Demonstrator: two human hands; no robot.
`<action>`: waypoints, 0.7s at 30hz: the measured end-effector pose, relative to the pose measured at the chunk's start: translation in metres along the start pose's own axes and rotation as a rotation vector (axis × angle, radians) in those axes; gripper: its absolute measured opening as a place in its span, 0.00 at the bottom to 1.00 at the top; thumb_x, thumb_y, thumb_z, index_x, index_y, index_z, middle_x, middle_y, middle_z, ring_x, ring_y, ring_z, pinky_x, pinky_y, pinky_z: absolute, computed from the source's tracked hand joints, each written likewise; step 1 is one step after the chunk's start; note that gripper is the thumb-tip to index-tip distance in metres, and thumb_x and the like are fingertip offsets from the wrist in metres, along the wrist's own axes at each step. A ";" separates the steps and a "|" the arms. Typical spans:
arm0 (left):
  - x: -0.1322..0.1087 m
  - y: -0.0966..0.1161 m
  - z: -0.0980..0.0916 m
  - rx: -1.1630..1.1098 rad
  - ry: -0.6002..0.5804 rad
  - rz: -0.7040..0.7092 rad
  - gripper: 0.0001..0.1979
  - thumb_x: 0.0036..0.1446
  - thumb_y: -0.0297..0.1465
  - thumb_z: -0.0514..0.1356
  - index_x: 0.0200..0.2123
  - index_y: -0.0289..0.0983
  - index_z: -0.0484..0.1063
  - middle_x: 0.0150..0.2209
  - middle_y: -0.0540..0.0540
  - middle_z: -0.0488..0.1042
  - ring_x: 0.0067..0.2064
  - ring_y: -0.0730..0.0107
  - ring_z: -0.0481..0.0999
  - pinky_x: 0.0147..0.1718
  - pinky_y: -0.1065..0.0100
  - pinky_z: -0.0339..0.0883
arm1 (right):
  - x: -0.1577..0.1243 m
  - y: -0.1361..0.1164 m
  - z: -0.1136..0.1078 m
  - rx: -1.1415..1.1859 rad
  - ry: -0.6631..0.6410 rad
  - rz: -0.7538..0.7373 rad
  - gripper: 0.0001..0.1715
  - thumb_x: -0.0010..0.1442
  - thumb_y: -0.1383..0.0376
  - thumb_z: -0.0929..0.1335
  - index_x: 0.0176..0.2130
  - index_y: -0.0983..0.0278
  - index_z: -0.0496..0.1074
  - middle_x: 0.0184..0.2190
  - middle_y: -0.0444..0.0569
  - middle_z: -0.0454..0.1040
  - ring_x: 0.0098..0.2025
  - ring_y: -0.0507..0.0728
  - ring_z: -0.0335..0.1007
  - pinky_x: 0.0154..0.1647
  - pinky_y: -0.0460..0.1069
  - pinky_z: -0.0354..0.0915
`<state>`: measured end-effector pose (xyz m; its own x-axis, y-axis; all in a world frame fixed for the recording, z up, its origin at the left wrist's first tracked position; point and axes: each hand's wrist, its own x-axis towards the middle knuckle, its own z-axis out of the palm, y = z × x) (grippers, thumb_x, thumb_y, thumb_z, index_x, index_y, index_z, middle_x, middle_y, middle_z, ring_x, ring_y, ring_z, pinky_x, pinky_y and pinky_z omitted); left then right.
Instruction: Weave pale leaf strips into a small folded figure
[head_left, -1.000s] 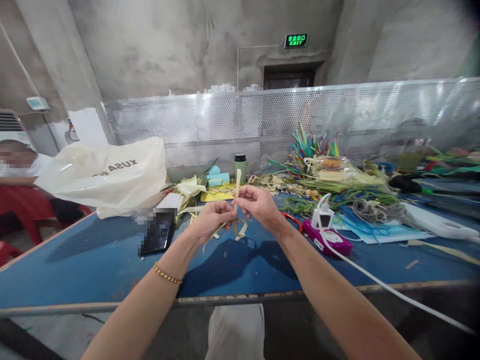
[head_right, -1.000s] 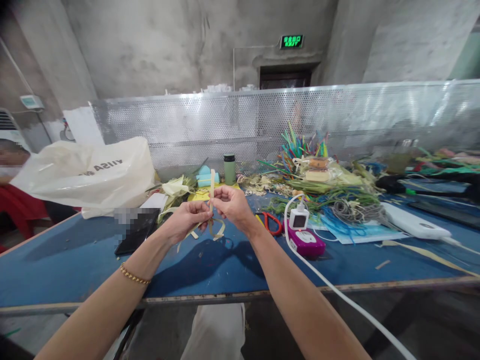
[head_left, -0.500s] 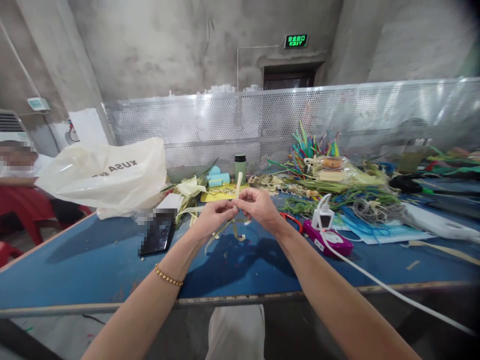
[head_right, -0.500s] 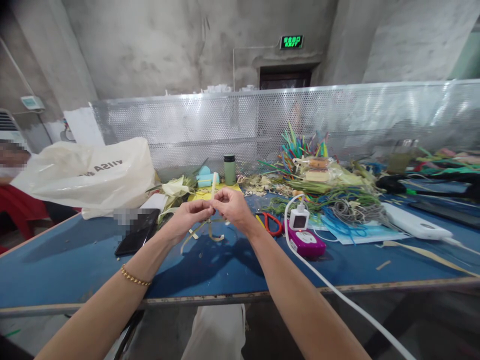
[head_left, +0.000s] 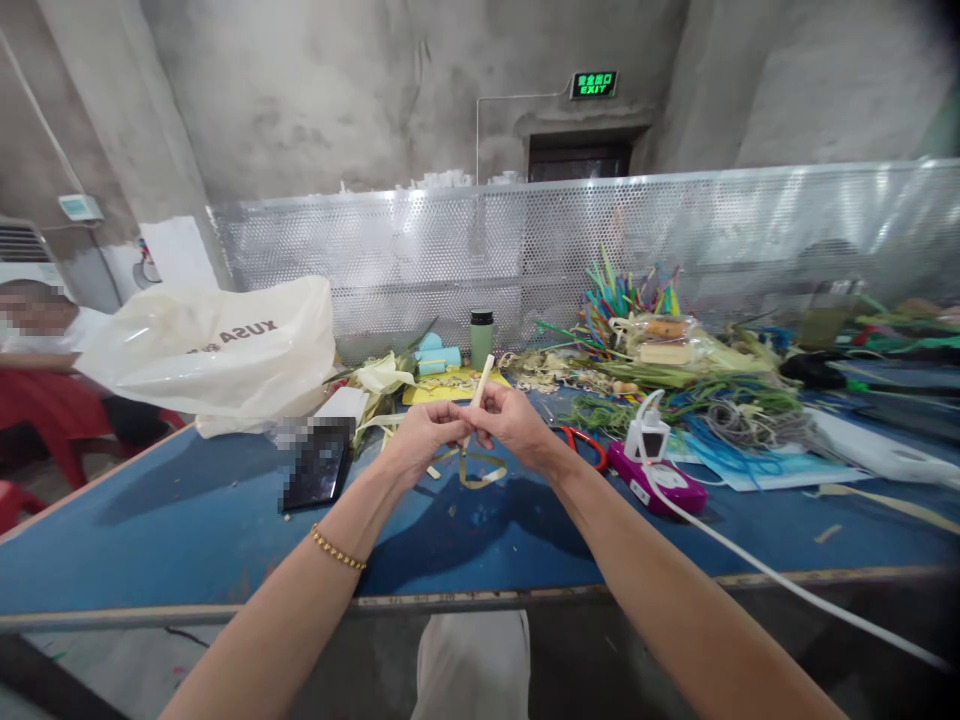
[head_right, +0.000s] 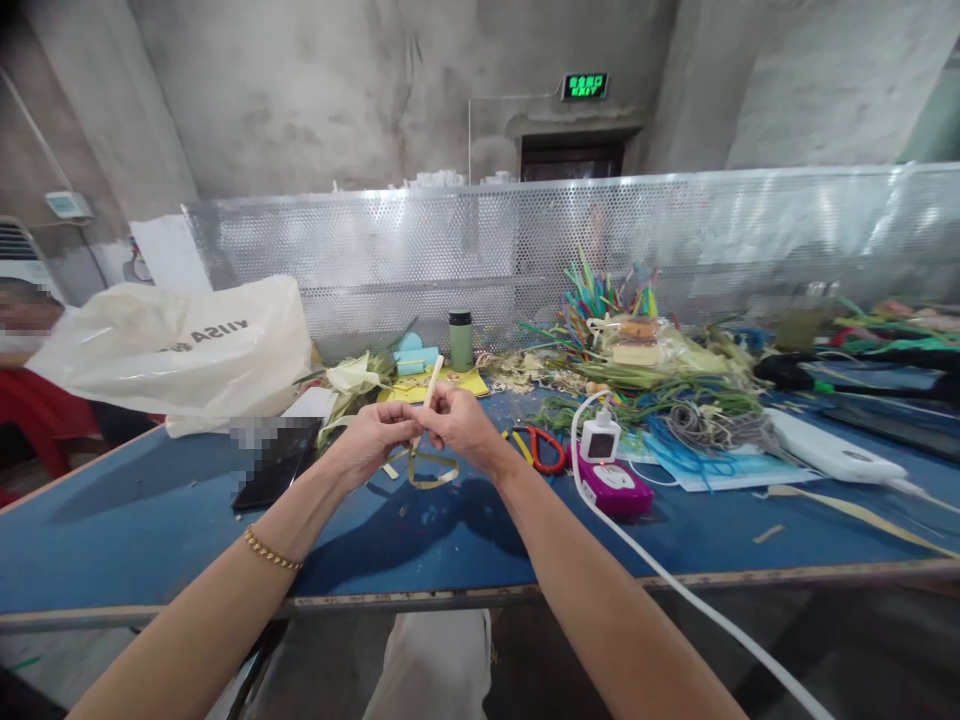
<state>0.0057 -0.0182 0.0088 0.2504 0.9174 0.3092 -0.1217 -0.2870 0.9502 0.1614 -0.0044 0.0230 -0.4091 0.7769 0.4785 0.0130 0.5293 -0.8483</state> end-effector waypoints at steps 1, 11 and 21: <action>0.000 -0.001 0.000 -0.006 0.001 -0.008 0.07 0.43 0.29 0.67 0.25 0.31 0.73 0.23 0.48 0.72 0.25 0.78 0.65 0.27 0.72 0.57 | 0.000 0.000 0.001 0.018 0.013 -0.008 0.16 0.52 0.58 0.70 0.27 0.63 0.61 0.14 0.37 0.62 0.15 0.46 0.57 0.17 0.43 0.55; 0.000 0.001 0.003 -0.020 -0.039 -0.065 0.09 0.40 0.29 0.67 0.23 0.32 0.70 0.21 0.51 0.68 0.24 0.80 0.62 0.26 0.73 0.54 | 0.001 -0.001 0.004 0.138 0.124 -0.054 0.15 0.48 0.62 0.71 0.25 0.63 0.60 0.17 0.38 0.66 0.15 0.46 0.56 0.16 0.43 0.53; -0.004 0.005 -0.001 0.063 -0.184 -0.092 0.08 0.42 0.28 0.67 0.26 0.32 0.71 0.22 0.52 0.67 0.23 0.79 0.65 0.26 0.72 0.57 | 0.003 0.000 -0.002 0.146 0.273 -0.072 0.19 0.48 0.55 0.73 0.27 0.63 0.62 0.14 0.37 0.62 0.14 0.46 0.55 0.14 0.43 0.53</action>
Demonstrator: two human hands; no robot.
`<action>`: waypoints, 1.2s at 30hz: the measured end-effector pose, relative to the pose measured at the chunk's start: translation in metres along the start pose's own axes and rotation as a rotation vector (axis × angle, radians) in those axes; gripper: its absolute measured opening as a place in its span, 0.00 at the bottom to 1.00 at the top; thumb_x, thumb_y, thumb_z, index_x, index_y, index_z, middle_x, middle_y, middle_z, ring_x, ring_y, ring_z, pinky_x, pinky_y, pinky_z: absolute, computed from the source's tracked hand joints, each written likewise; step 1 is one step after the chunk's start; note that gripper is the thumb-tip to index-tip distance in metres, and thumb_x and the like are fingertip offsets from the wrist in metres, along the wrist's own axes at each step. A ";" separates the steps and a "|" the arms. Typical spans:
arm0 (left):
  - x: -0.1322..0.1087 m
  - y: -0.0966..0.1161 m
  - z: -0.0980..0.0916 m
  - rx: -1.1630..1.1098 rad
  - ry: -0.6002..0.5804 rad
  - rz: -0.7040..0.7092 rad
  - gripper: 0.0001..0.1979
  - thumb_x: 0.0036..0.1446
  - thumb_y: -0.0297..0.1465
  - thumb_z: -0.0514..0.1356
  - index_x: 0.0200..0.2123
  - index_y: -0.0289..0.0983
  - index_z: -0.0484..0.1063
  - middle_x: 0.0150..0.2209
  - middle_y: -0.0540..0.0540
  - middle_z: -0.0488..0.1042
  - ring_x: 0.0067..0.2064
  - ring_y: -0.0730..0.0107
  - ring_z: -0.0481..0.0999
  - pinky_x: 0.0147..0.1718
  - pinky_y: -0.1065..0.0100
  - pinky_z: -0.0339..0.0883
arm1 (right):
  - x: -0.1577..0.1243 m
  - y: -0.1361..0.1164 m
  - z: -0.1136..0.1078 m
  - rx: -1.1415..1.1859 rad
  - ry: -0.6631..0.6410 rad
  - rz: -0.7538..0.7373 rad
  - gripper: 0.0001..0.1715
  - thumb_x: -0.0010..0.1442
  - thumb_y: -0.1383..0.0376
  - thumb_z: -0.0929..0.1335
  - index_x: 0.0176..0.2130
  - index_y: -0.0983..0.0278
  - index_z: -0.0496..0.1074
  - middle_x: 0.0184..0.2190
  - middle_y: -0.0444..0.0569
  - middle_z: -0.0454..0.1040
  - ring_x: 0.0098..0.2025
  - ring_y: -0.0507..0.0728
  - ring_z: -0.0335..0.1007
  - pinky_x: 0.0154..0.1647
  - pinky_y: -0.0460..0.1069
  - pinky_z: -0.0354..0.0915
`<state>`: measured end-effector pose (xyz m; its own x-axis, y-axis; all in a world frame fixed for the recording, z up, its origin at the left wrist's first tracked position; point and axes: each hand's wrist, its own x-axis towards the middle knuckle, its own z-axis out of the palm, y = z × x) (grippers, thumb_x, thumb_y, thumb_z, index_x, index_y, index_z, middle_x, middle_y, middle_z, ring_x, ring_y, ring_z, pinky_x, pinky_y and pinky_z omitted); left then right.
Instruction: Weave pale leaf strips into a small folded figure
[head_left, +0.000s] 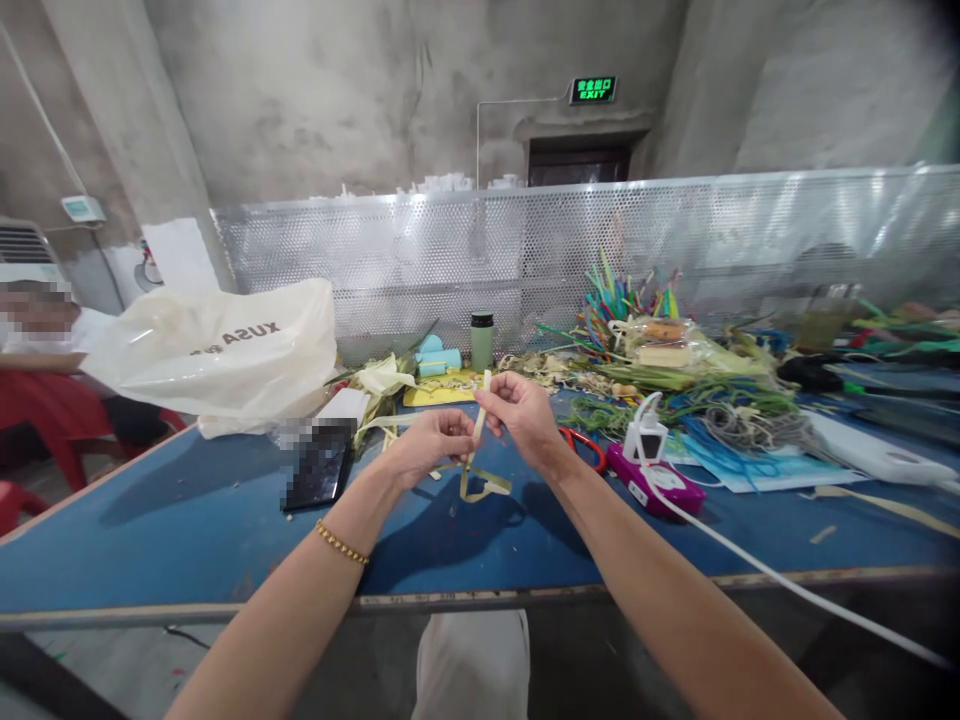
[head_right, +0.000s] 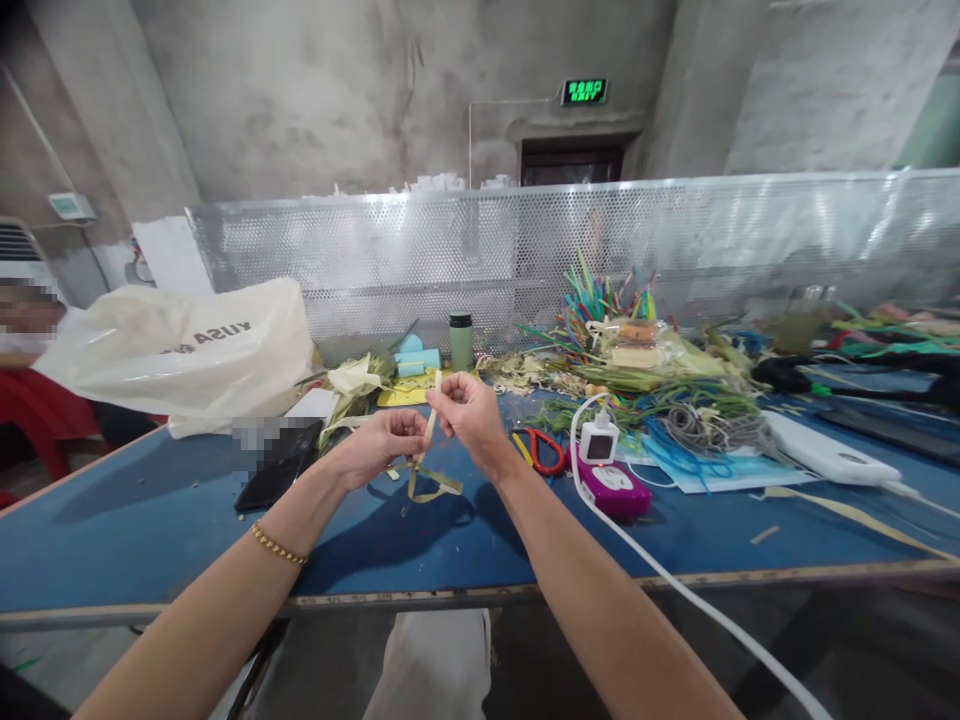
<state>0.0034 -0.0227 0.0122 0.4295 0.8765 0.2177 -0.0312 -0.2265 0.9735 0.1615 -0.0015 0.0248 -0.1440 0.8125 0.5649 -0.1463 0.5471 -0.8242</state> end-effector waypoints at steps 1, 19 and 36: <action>0.000 0.001 0.000 -0.006 -0.021 0.005 0.09 0.43 0.29 0.67 0.28 0.32 0.71 0.23 0.52 0.68 0.24 0.79 0.65 0.27 0.72 0.57 | 0.001 0.000 -0.001 -0.001 -0.003 0.002 0.19 0.48 0.55 0.73 0.28 0.63 0.63 0.14 0.37 0.62 0.14 0.46 0.55 0.14 0.43 0.53; 0.007 -0.004 0.001 -0.346 0.122 0.030 0.10 0.39 0.27 0.70 0.24 0.31 0.72 0.22 0.51 0.70 0.24 0.80 0.66 0.26 0.73 0.58 | -0.001 0.002 0.002 -0.197 -0.135 -0.029 0.12 0.52 0.59 0.69 0.28 0.65 0.66 0.20 0.41 0.66 0.20 0.47 0.58 0.20 0.44 0.56; 0.007 -0.006 0.002 -0.382 0.120 -0.021 0.12 0.39 0.28 0.71 0.23 0.30 0.71 0.22 0.51 0.69 0.24 0.81 0.67 0.26 0.74 0.61 | -0.001 0.003 0.002 -0.150 -0.132 0.024 0.13 0.51 0.58 0.70 0.28 0.64 0.65 0.17 0.38 0.63 0.15 0.46 0.55 0.14 0.44 0.53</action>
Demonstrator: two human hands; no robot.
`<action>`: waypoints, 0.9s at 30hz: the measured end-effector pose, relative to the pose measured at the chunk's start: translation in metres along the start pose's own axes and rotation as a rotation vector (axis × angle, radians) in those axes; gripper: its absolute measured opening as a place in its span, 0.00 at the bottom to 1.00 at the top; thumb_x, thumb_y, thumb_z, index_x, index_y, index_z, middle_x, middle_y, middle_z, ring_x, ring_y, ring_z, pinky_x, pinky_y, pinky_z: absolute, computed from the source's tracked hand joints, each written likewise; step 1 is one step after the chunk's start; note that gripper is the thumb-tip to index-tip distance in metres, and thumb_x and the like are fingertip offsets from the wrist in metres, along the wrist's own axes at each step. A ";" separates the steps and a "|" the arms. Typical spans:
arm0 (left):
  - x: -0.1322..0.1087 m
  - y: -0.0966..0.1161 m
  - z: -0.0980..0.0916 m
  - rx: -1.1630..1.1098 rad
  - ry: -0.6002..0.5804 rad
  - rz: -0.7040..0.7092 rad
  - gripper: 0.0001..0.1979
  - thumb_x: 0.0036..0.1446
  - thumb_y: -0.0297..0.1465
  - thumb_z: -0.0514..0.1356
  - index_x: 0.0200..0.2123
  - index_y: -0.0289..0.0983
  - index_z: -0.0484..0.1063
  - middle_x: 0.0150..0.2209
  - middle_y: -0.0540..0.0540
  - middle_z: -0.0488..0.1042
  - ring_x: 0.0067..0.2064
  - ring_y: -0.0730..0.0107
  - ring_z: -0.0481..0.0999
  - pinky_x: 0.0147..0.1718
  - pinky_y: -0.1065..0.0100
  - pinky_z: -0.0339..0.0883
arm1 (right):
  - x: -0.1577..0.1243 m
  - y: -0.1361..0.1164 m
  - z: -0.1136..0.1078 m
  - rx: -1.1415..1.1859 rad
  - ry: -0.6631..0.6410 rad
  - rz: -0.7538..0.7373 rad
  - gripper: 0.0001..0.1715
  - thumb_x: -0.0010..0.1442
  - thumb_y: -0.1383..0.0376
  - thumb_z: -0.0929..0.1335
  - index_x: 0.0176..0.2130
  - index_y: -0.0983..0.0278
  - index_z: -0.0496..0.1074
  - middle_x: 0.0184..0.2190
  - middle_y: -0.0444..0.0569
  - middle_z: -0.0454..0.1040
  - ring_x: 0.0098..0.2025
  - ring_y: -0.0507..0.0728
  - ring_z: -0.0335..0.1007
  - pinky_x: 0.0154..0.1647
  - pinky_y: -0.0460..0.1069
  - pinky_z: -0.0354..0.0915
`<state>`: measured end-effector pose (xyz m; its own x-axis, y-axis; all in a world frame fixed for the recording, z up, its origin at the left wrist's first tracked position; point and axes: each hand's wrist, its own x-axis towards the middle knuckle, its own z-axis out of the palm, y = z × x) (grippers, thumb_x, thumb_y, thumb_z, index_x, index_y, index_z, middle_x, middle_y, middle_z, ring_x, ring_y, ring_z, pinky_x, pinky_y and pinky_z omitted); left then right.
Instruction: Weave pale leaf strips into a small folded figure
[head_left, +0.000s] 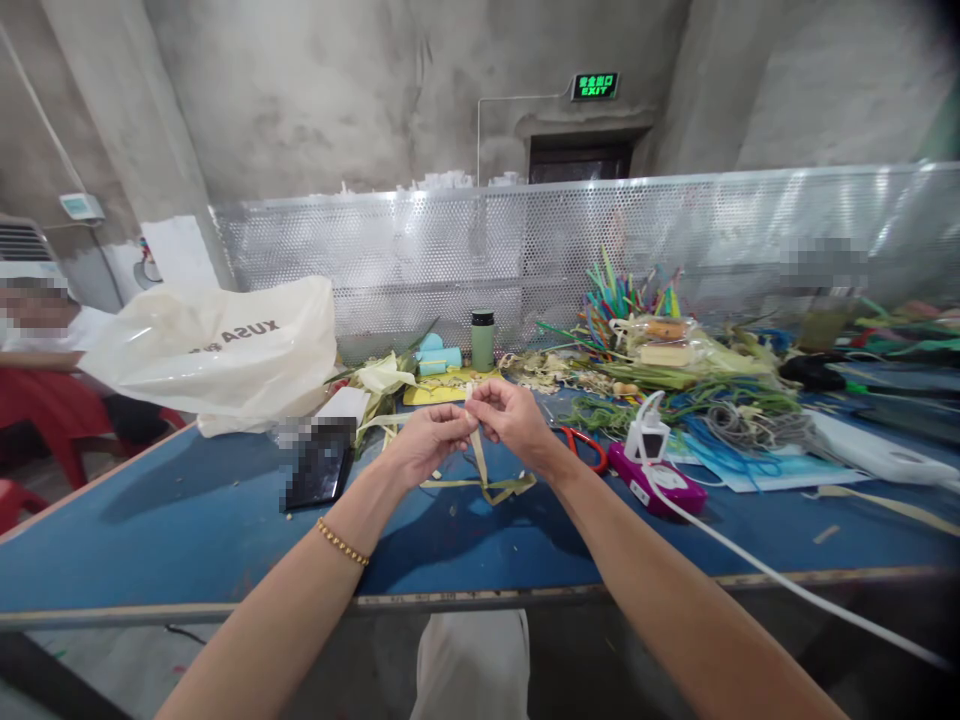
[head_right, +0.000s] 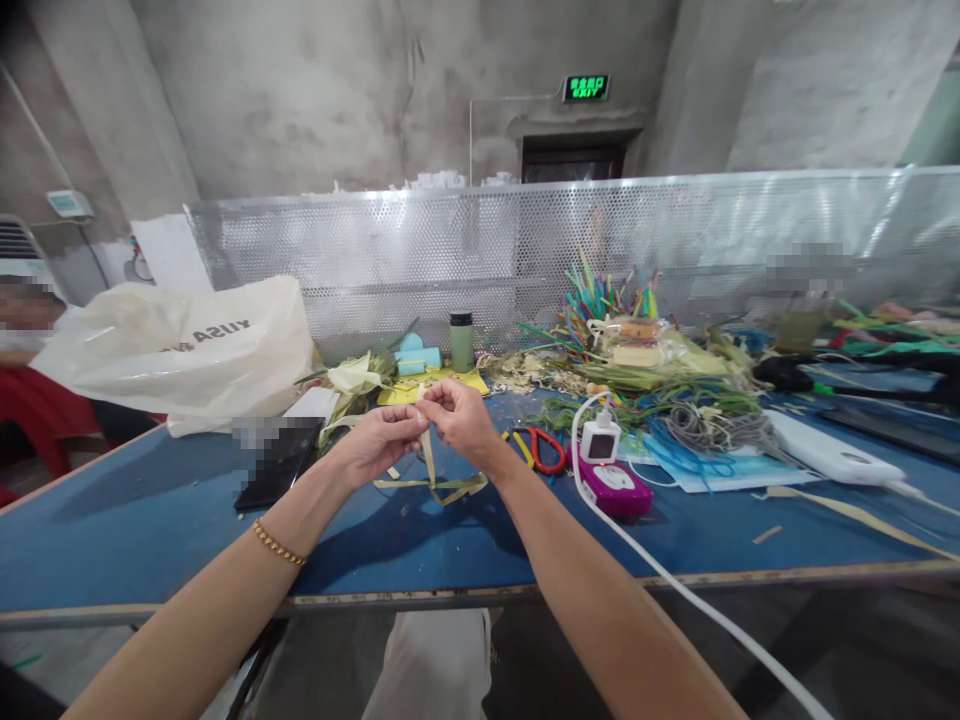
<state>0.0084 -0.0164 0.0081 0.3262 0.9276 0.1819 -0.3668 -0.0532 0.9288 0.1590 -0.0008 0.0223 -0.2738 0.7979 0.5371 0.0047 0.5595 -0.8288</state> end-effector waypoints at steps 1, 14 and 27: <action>0.000 -0.001 -0.001 -0.001 -0.008 0.003 0.12 0.39 0.28 0.71 0.23 0.30 0.71 0.22 0.51 0.69 0.24 0.81 0.66 0.26 0.74 0.61 | 0.000 0.000 0.000 0.004 -0.009 -0.002 0.13 0.51 0.58 0.70 0.28 0.64 0.65 0.17 0.38 0.63 0.15 0.46 0.55 0.14 0.44 0.53; -0.001 -0.001 0.001 -0.014 -0.031 0.094 0.13 0.42 0.28 0.70 0.29 0.33 0.69 0.23 0.53 0.69 0.22 0.81 0.68 0.24 0.75 0.61 | -0.002 -0.002 -0.001 0.028 -0.043 -0.026 0.10 0.54 0.60 0.68 0.32 0.64 0.67 0.21 0.40 0.65 0.18 0.46 0.55 0.17 0.43 0.54; 0.001 -0.005 -0.001 0.248 -0.007 0.120 0.14 0.44 0.34 0.68 0.24 0.34 0.65 0.18 0.54 0.65 0.18 0.81 0.63 0.20 0.74 0.54 | 0.000 -0.003 -0.002 -0.240 0.032 -0.225 0.06 0.57 0.63 0.65 0.32 0.63 0.67 0.26 0.44 0.66 0.28 0.51 0.63 0.31 0.46 0.61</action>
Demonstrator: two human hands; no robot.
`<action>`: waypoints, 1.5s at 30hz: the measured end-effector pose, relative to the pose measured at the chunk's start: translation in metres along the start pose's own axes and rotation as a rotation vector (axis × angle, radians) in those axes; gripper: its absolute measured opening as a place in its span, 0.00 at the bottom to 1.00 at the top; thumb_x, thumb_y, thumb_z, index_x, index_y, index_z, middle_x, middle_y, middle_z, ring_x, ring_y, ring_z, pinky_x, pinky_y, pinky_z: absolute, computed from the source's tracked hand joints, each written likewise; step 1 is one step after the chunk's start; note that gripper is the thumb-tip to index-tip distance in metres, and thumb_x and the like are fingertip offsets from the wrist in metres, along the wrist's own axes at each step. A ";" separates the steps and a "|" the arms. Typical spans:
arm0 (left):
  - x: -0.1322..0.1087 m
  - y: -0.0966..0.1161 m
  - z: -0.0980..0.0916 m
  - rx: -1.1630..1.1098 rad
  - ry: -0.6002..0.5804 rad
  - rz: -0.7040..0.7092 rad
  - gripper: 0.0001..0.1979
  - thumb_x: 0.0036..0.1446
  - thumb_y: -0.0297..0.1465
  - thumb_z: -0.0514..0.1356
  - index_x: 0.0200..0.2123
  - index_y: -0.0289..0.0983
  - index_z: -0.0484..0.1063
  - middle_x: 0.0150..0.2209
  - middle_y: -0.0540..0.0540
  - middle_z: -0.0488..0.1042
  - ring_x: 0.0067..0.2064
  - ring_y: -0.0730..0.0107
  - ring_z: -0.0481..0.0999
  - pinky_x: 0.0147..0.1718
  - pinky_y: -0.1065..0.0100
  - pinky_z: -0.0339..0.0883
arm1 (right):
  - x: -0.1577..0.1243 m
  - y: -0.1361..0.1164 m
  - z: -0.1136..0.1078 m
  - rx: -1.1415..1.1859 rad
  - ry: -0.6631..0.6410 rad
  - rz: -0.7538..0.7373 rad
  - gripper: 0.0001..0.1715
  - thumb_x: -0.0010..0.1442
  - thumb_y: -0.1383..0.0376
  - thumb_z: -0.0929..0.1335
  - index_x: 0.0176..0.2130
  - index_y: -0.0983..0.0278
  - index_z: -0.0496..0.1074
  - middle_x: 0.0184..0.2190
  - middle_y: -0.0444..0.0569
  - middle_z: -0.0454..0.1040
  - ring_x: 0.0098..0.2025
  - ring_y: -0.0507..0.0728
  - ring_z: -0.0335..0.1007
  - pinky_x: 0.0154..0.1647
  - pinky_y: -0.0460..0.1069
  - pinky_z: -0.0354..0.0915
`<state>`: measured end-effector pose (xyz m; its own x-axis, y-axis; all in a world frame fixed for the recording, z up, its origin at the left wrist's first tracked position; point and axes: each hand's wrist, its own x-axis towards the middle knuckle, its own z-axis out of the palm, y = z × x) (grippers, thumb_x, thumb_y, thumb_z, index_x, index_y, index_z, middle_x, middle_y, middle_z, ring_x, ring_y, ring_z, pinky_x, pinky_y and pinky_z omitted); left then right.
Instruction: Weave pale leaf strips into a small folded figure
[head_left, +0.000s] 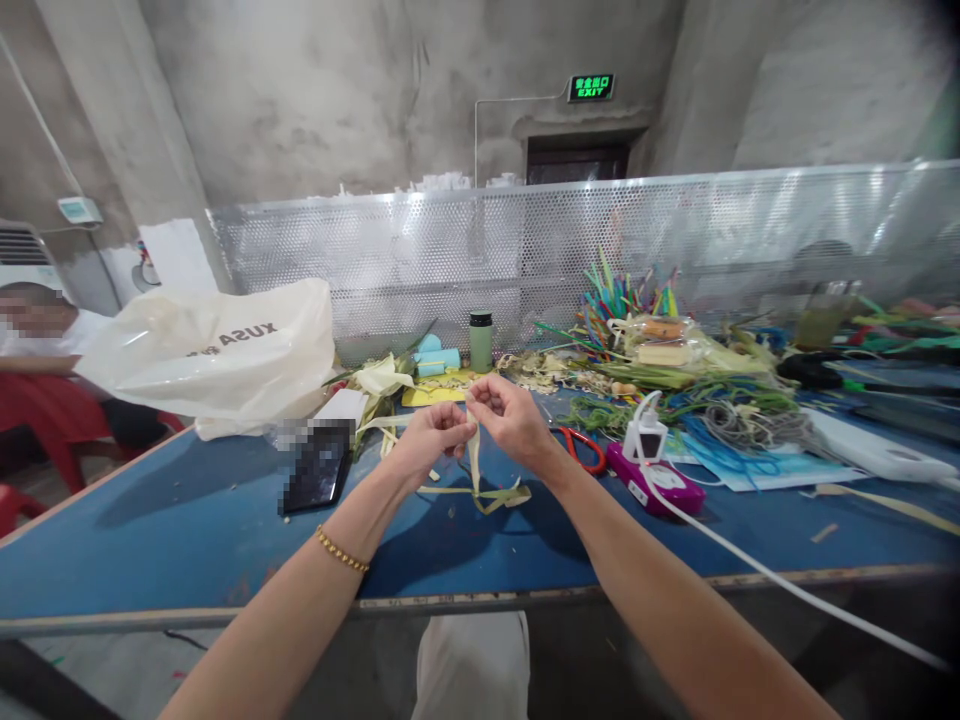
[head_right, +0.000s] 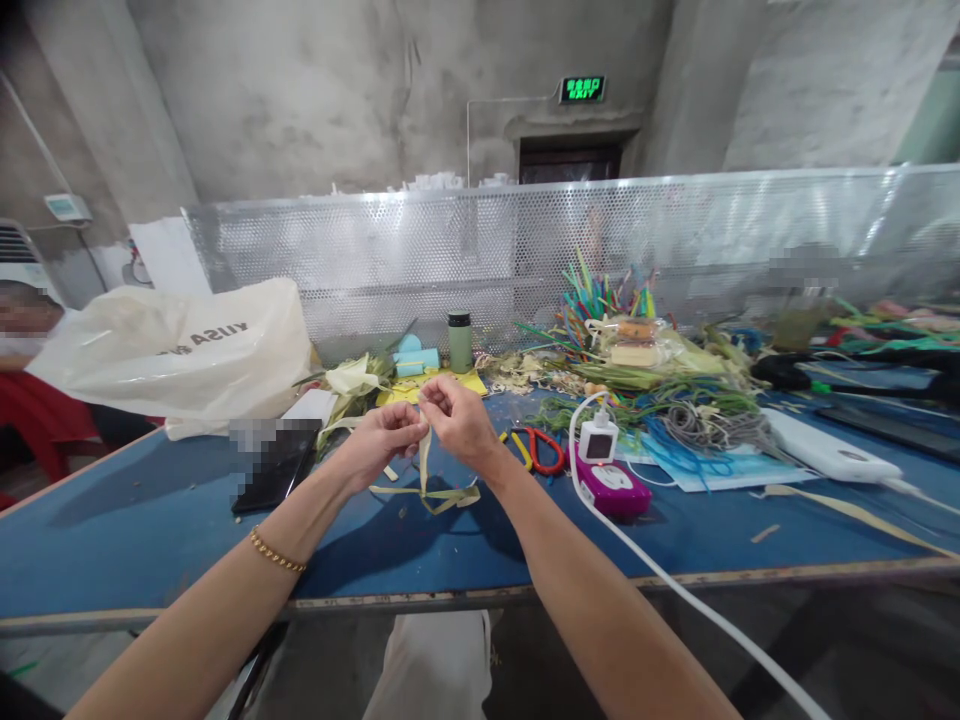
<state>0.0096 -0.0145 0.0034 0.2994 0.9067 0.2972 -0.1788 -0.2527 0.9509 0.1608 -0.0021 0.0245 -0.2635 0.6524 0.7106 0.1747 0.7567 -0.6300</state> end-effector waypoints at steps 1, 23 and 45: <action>0.000 0.000 0.000 0.041 -0.012 0.002 0.15 0.45 0.35 0.68 0.25 0.34 0.65 0.17 0.55 0.64 0.18 0.81 0.63 0.19 0.74 0.53 | 0.000 0.002 0.000 -0.036 0.003 -0.030 0.05 0.57 0.63 0.65 0.33 0.63 0.66 0.26 0.44 0.66 0.29 0.51 0.63 0.31 0.46 0.61; -0.005 0.001 0.009 0.353 -0.020 -0.080 0.14 0.42 0.34 0.66 0.16 0.34 0.66 0.16 0.53 0.63 0.19 0.79 0.58 0.20 0.72 0.47 | 0.004 0.007 -0.004 -0.019 0.190 0.024 0.09 0.58 0.59 0.65 0.34 0.63 0.66 0.29 0.46 0.69 0.29 0.52 0.65 0.31 0.47 0.62; -0.005 0.005 0.000 0.345 -0.061 -0.091 0.13 0.46 0.37 0.64 0.21 0.32 0.70 0.18 0.49 0.70 0.20 0.76 0.64 0.21 0.73 0.54 | 0.003 0.015 -0.003 -0.208 0.104 0.043 0.06 0.52 0.64 0.66 0.27 0.64 0.65 0.22 0.43 0.68 0.24 0.50 0.64 0.28 0.46 0.62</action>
<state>0.0077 -0.0203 0.0065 0.3567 0.9115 0.2046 0.1746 -0.2802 0.9439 0.1654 0.0112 0.0180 -0.1542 0.6772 0.7195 0.3784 0.7131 -0.5901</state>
